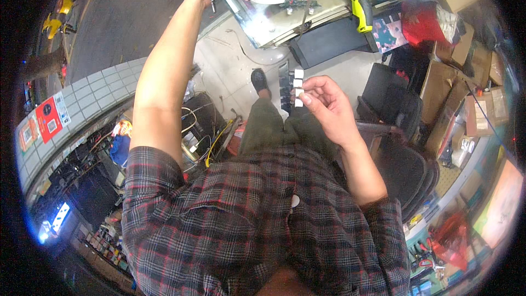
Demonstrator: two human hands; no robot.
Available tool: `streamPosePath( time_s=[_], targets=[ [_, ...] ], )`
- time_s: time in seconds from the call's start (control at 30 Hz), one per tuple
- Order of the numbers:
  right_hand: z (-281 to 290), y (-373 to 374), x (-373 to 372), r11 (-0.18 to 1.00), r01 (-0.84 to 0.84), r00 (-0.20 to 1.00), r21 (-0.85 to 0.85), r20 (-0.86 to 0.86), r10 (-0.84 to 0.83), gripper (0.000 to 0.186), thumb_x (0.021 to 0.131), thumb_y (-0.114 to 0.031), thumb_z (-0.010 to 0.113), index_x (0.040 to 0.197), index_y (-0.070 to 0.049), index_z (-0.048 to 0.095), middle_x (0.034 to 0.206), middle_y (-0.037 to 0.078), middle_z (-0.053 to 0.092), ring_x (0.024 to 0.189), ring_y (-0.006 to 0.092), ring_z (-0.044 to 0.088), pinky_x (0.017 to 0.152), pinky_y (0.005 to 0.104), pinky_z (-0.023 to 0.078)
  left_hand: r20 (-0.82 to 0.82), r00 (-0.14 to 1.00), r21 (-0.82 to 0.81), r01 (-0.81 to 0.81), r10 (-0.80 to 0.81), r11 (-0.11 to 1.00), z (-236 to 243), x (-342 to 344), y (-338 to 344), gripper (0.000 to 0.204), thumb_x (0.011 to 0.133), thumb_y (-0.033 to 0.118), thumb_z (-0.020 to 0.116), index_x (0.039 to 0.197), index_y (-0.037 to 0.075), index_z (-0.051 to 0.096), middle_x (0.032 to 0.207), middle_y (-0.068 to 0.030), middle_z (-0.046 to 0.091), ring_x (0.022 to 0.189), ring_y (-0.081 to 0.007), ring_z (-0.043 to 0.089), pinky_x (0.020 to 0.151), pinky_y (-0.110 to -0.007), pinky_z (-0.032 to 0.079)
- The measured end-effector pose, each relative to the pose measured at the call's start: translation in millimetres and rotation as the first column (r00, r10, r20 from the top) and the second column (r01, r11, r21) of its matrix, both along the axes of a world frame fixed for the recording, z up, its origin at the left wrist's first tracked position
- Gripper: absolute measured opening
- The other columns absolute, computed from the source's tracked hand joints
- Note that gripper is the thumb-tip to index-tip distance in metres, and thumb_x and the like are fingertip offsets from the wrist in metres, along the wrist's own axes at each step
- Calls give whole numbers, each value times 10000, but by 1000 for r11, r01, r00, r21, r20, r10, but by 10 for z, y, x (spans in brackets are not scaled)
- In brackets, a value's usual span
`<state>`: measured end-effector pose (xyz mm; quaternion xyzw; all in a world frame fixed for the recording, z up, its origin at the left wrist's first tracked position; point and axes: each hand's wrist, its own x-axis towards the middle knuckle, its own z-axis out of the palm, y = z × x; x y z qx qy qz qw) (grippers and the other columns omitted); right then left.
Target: The person repairs a ceiling fan by manipulating internal wiring and components. They use a power drill to remove and install parts, and pliers to strip and adjust wires, working within a cluttered workshop environment.
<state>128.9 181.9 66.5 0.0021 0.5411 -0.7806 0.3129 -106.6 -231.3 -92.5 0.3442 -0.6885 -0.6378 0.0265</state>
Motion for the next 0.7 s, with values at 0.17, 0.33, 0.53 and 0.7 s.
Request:
streamPosePath(
  time_s=[0.17,0.33,0.53,0.7],
  targets=[
    [-28,-68,-95,999,11,1000,-48,-5,-12,178,1011,-63,620,1180,-33,572,1064,38,661,1008,113,628,889,270,501,12,999,-120,46,-45,992,98,-122,94,292,882,271,781,1047,35,735,835,6,673,670,-93,556,610,-258,460],
    [-109,-132,-179,974,49,977,-223,211,-1,171,1029,-143,611,1168,-47,579,1098,64,674,1029,160,652,895,329,535,78,983,-431,186,-169,883,193,-124,40,449,873,371,773,1098,-15,724,909,-64,724,785,-150,656,709,-300,520],
    [-186,-245,-232,928,87,918,-363,391,66,188,1031,-202,611,1159,-66,591,1080,66,686,992,175,663,875,358,546,-220,974,-621,-94,-59,778,676,611,428,480,923,407,713,1105,-36,682,986,-136,735,931,-204,684,886,-337,524],
    [-241,-346,-277,911,41,915,-411,382,131,186,1033,-200,608,1161,-66,593,1073,53,685,988,155,656,864,337,541,112,820,48,559,-561,828,1657,1983,1240,626,1039,600,380,966,57,684,751,-24,640,640,-128,578,610,-283,455]
  ],
)
